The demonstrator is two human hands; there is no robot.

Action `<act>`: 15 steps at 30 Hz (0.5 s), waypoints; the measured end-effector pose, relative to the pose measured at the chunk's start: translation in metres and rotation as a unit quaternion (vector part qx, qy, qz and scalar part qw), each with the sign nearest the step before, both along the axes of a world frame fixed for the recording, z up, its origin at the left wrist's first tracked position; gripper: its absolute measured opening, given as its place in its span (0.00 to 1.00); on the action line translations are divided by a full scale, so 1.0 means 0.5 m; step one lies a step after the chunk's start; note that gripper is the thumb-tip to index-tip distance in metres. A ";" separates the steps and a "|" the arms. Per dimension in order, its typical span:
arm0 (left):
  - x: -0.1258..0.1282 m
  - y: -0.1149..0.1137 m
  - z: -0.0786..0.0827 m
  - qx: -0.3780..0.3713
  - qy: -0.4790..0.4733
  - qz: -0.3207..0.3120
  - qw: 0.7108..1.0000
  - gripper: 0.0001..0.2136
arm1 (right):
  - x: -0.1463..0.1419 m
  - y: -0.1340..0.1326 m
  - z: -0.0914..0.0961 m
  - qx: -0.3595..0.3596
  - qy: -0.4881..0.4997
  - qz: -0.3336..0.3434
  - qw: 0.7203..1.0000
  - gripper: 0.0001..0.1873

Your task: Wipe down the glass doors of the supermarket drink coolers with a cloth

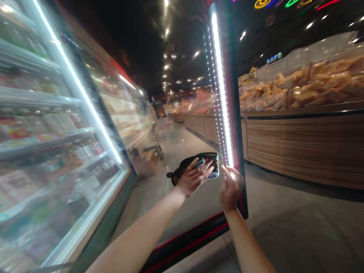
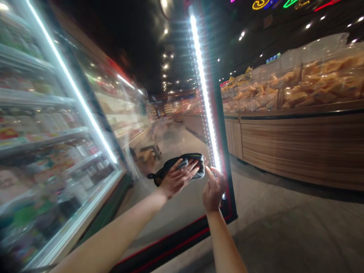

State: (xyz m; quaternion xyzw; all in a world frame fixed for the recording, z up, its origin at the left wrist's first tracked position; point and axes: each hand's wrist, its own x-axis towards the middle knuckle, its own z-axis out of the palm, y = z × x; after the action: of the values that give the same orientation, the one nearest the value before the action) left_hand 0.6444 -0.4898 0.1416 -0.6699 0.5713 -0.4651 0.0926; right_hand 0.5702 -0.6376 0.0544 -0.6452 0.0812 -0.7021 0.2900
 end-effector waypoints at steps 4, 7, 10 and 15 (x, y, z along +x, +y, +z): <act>0.005 -0.112 0.075 -0.078 0.018 0.030 0.996 0.26 | 0.001 -0.025 0.000 0.013 -0.027 -0.023 0.999 0.16; 0.014 -0.162 0.041 -0.066 0.015 0.030 0.997 0.24 | -0.001 -0.040 -0.004 0.013 -0.030 -0.037 0.999 0.14; 0.018 -0.150 -0.052 0.001 0.030 0.030 0.999 0.24 | -0.008 -0.057 -0.005 0.006 -0.023 -0.047 0.999 0.14; -0.003 -0.118 -0.123 0.034 0.071 0.021 0.997 0.22 | -0.023 -0.092 0.005 0.022 -0.041 -0.074 0.996 0.16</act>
State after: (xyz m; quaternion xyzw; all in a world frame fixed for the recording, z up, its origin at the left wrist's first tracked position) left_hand 0.6428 -0.5489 0.0799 -0.7094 0.5779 -0.3945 0.0846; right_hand 0.5585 -0.6836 0.0567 -0.6013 0.1323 -0.7458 0.2545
